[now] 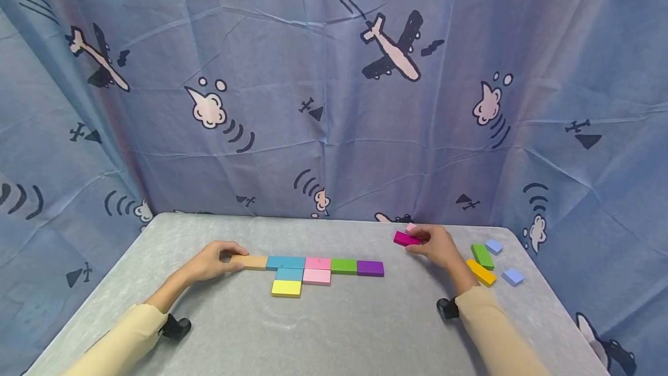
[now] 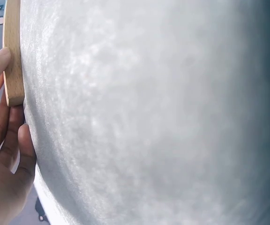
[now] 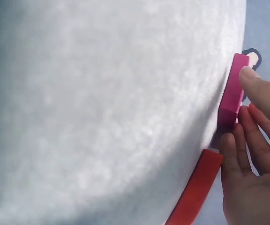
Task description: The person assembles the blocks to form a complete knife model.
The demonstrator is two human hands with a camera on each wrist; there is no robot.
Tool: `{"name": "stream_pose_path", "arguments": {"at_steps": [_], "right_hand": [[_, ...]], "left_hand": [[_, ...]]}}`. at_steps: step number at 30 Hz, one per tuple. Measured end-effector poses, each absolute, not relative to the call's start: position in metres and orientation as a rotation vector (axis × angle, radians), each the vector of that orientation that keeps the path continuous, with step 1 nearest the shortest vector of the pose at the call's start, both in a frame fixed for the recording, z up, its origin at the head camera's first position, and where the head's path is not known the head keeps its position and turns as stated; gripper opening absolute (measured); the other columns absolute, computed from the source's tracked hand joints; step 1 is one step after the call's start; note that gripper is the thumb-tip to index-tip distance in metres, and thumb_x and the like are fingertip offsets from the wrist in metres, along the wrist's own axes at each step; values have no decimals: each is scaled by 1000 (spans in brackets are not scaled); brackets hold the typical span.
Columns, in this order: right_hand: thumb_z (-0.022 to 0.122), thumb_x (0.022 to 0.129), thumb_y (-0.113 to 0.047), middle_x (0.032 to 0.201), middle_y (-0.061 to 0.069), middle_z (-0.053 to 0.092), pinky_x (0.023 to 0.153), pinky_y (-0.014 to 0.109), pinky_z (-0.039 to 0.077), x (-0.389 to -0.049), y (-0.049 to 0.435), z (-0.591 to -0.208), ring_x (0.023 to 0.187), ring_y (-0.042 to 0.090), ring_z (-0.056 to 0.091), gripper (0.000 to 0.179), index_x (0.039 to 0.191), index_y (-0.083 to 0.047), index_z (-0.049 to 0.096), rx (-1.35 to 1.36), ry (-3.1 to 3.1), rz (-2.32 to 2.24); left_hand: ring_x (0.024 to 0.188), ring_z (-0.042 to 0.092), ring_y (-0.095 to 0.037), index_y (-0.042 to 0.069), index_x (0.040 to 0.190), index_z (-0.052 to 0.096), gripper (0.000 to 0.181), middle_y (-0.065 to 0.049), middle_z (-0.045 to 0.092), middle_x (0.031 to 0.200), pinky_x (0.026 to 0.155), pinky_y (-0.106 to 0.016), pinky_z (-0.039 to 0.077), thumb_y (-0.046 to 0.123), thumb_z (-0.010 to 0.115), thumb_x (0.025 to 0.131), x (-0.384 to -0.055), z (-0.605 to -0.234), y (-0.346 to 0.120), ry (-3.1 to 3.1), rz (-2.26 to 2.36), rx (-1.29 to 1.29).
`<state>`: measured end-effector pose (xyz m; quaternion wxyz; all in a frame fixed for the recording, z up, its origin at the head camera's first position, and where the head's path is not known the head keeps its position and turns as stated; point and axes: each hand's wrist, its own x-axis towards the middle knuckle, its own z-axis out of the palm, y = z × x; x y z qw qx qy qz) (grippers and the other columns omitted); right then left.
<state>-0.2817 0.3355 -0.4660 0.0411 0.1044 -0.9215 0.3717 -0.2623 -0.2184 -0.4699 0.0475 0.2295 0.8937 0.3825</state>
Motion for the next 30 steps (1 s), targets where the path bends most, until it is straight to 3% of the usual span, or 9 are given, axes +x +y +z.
{"name": "stream_pose_path", "arguments": {"at_steps": [4,17,30], "right_hand": [[87,81,-6,109,22,69,81,42,50,-285,332,-467,92,34,60,38,114,7,72,303,-2827,1102],[84,79,3,104,20,69,83,48,50,-290,327,-469,90,33,59,31,108,5,73,220,-2845,1082],[83,81,4,107,15,69,84,40,54,-279,329,-460,93,30,62,33,111,1,73,422,-2757,1170]], "left_hand": [[95,62,-23,4,109,75,21,-4,70,104,84,-44,50,8,80,89,-262,-470,-219,2720,1174,694],[92,60,-21,4,109,76,21,-4,70,105,82,-41,50,8,80,89,-265,-472,-219,2723,1177,686],[91,60,-21,3,109,75,21,-4,70,104,81,-41,49,7,80,89,-263,-471,-219,2727,1177,679]]}}
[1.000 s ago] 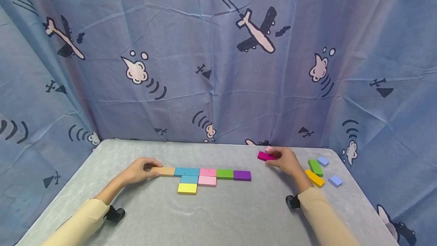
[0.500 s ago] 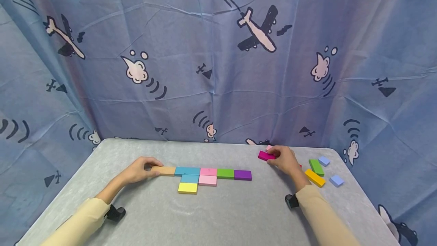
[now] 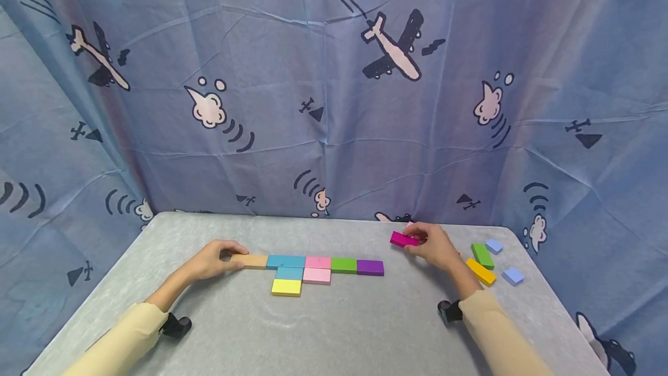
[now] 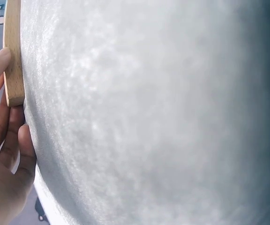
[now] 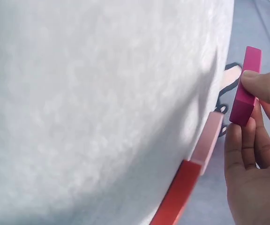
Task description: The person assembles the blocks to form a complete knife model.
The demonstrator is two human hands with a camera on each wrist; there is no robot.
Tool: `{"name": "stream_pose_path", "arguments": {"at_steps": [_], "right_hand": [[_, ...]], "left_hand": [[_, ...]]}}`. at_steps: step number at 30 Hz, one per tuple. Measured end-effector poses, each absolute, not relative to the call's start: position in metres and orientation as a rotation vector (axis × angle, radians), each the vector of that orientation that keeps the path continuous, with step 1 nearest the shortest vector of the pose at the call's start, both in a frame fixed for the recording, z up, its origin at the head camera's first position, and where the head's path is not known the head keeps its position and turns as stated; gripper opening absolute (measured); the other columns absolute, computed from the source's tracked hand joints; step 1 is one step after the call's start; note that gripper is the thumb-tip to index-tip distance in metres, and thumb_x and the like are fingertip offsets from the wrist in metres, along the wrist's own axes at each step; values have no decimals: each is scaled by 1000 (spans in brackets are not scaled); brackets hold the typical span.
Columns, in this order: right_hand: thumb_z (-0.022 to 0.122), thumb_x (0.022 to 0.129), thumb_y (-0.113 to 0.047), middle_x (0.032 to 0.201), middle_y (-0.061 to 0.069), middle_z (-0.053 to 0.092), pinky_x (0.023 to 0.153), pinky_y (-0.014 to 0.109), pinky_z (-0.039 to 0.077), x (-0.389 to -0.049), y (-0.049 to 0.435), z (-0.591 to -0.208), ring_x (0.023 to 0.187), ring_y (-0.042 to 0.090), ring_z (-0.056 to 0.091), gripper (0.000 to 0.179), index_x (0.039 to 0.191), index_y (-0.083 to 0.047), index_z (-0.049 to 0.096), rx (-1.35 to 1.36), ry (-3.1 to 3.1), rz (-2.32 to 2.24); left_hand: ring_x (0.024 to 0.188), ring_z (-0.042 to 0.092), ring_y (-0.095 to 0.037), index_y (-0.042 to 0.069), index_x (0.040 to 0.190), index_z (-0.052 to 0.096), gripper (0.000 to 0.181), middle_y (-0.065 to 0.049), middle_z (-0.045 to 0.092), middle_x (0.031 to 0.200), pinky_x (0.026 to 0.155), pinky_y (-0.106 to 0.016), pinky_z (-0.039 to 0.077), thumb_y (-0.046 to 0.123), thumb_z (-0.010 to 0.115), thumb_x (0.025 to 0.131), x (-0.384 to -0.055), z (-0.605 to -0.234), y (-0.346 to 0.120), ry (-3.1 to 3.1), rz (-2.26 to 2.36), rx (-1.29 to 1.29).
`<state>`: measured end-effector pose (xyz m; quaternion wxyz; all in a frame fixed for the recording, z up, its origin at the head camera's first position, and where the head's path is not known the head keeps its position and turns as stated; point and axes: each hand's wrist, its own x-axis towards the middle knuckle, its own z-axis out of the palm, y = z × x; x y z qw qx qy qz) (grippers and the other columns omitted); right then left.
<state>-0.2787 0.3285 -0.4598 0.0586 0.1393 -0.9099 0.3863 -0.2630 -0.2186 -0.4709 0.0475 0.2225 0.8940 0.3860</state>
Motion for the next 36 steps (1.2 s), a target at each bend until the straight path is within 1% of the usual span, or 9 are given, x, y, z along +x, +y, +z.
{"name": "stream_pose_path", "arguments": {"at_steps": [3,7,10,17,25,34,36], "right_hand": [[83,80,4,106,13,70,85,43,55,-274,325,-458,93,30,64,31,110,0,74,495,-2731,1205],[83,81,5,104,13,70,87,49,55,-266,319,-454,94,31,65,30,109,2,73,608,-2701,1287],[84,81,5,104,11,69,88,49,54,-260,312,-452,95,31,65,31,110,2,73,648,-2705,1325],[85,83,-4,107,6,68,90,49,53,-247,298,-451,98,28,66,31,113,-3,73,733,-2741,1379],[84,85,-11,108,4,70,91,42,54,-234,274,-449,98,25,66,29,112,-6,73,840,-2742,1440],[86,83,-13,108,1,70,87,36,55,-224,244,-452,95,21,64,29,110,-11,75,889,-2786,1449],[87,83,-11,107,1,70,86,35,55,-223,237,-454,93,21,64,28,109,-10,76,894,-2785,1457]], "left_hand": [[91,60,-21,4,109,75,21,-4,70,104,81,-42,50,7,80,89,-263,-470,-218,2724,1176,677],[92,61,-21,4,109,75,21,-5,70,104,81,-43,50,7,80,89,-262,-469,-218,2724,1177,683],[92,61,-22,3,109,75,21,-5,70,104,82,-43,50,7,80,89,-262,-469,-218,2723,1183,684],[92,61,-22,4,109,75,21,-4,70,104,82,-42,50,7,80,89,-263,-471,-219,2723,1184,698],[92,61,-21,4,109,75,21,-3,70,104,82,-42,50,7,80,89,-264,-473,-220,2725,1181,684],[92,62,-22,4,109,75,21,-4,70,104,82,-43,51,7,80,89,-263,-472,-219,2724,1180,696],[93,61,-22,3,110,75,21,-5,70,105,82,-43,51,6,80,89,-263,-472,-219,2723,1179,694]]}}
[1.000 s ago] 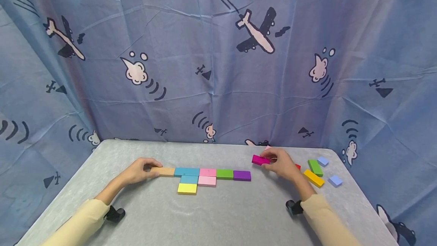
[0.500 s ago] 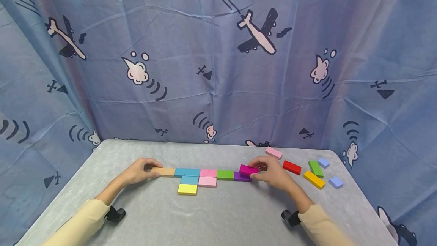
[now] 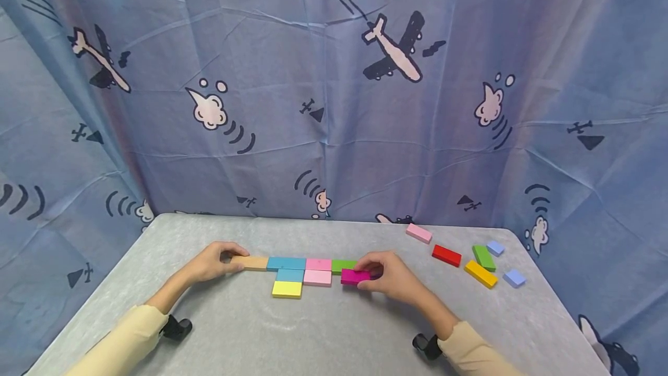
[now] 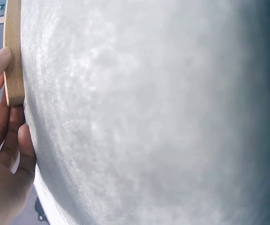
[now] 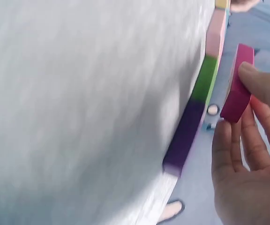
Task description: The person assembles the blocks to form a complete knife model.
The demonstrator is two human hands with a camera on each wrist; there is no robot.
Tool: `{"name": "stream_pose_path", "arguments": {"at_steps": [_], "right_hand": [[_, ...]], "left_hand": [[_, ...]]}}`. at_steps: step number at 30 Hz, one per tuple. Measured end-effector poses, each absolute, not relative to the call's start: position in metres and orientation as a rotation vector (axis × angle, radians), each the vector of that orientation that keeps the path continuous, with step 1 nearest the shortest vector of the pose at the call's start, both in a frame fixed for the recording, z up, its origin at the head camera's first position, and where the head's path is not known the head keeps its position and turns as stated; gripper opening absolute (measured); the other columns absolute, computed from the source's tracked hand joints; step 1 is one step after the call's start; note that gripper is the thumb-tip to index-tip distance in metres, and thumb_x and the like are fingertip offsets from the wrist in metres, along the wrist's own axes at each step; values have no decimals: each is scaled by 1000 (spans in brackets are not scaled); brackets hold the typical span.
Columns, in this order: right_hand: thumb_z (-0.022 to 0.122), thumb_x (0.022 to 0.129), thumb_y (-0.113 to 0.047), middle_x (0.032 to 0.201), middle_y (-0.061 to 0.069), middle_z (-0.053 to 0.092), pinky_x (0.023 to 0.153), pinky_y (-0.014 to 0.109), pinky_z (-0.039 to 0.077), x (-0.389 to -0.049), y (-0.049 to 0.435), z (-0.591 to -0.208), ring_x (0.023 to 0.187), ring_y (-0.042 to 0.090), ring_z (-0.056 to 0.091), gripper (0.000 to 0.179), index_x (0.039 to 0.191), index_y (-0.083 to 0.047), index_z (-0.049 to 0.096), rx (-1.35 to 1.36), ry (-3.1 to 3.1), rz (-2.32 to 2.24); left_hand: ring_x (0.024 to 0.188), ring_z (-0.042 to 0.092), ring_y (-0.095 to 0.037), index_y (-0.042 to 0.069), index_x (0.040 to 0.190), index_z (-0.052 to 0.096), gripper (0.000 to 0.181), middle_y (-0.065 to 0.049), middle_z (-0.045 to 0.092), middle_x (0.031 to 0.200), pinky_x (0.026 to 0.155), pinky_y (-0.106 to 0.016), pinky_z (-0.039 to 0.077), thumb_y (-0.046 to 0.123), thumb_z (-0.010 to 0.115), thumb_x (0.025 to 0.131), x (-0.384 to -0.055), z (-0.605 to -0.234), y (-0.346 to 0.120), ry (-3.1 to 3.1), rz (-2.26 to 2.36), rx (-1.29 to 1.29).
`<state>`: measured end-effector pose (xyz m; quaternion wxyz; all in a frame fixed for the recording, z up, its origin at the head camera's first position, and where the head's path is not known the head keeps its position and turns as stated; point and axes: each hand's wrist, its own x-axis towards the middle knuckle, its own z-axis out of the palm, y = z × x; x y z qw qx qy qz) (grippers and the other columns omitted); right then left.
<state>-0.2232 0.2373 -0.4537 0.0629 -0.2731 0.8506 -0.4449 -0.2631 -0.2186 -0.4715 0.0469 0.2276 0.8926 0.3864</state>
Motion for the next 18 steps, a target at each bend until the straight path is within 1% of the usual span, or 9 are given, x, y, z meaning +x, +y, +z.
{"name": "stream_pose_path", "arguments": {"at_steps": [6,13,18], "right_hand": [[88,81,-8,103,2,71,84,36,55,-222,217,-458,91,21,65,27,105,-6,76,-863,2546,-1353],[89,79,-7,100,-1,71,82,36,55,-220,195,-459,89,18,64,27,102,-8,77,-881,2546,-1327],[89,79,-7,98,-3,69,81,33,55,-219,182,-460,87,16,63,26,101,-9,77,-892,2530,-1310]], "left_hand": [[93,61,-23,3,110,75,21,-5,70,105,82,-43,50,6,79,89,-263,-472,-218,2717,1182,681],[93,61,-23,3,110,75,22,-5,70,105,83,-42,50,7,80,89,-264,-473,-218,2723,1181,676],[92,61,-22,3,110,75,21,-4,69,104,81,-41,50,6,80,89,-265,-474,-220,2724,1179,690]]}}
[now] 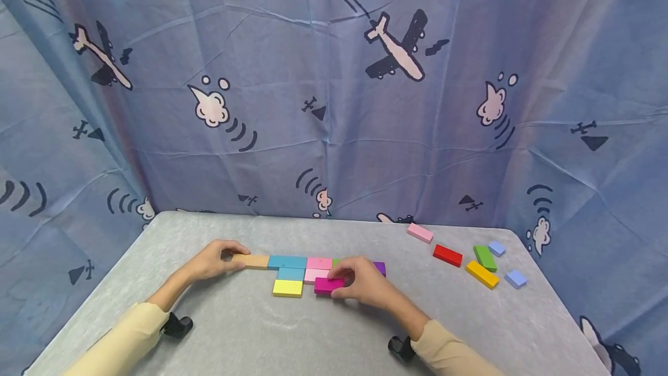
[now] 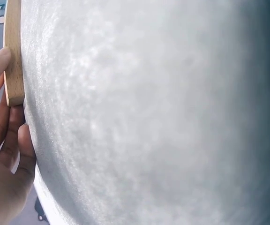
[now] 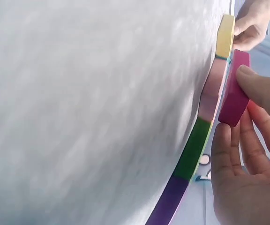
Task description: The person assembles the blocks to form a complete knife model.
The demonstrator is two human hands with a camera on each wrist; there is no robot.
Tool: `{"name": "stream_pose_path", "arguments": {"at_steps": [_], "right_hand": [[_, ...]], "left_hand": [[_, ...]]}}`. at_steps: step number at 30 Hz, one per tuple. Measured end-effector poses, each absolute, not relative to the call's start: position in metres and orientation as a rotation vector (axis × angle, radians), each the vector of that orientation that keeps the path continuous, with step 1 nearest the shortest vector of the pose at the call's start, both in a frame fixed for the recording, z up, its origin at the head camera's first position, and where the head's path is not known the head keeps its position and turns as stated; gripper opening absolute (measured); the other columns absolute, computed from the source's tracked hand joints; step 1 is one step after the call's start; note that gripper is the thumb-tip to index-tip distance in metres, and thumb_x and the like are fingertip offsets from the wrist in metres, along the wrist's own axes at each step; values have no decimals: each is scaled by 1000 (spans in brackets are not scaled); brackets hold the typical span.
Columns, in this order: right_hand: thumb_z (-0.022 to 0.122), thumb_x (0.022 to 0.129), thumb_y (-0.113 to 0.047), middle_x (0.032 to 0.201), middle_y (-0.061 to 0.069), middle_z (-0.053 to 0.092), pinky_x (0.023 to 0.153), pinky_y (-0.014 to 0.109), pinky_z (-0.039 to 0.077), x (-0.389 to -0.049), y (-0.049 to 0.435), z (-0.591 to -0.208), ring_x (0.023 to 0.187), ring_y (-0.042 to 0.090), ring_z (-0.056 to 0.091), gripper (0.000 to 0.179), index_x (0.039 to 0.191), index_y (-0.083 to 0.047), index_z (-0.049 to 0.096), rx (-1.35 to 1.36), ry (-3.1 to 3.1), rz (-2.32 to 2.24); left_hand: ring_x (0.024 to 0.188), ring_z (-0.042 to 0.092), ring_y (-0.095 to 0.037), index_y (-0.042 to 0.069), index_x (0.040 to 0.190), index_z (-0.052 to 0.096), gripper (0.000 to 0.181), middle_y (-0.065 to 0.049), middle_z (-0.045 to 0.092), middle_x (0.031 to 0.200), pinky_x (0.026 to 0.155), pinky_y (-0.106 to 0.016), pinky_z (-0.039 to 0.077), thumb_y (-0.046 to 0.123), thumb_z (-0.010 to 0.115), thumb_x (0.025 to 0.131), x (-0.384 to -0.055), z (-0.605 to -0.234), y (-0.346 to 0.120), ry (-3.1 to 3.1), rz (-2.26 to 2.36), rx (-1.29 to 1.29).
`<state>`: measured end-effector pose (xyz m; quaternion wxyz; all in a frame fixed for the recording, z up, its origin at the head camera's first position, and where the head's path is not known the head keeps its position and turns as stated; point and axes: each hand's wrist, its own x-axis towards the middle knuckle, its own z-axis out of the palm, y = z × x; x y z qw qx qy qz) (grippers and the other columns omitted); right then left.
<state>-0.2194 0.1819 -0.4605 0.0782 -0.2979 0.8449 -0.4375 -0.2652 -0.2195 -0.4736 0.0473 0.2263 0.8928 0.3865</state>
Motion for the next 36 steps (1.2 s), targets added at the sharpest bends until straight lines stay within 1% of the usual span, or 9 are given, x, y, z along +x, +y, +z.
{"name": "stream_pose_path", "arguments": {"at_steps": [6,14,23,36], "right_hand": [[89,79,-6,95,-3,68,81,32,54,-218,168,-461,87,17,63,24,99,-8,75,-892,2532,-1275],[90,76,-5,91,-5,67,77,30,53,-218,155,-461,84,15,62,25,95,-10,75,-910,2599,-1210],[91,74,-3,87,-2,65,73,30,51,-216,147,-461,81,19,60,26,93,-9,73,-924,2612,-1185],[91,74,-2,86,-4,64,72,29,50,-214,142,-459,81,17,58,28,92,-11,72,-877,2650,-1132]], "left_hand": [[93,61,-22,4,110,75,21,-3,70,104,83,-42,50,7,80,89,-266,-473,-219,2715,1183,683],[92,61,-21,5,109,75,21,-3,70,104,83,-43,50,7,80,89,-266,-472,-218,2733,1168,686],[92,61,-21,4,109,75,20,-3,70,103,83,-43,50,6,80,89,-265,-472,-218,2727,1181,658],[92,61,-22,5,109,76,21,-4,70,104,83,-43,50,7,80,89,-265,-473,-219,2718,1187,651]]}}
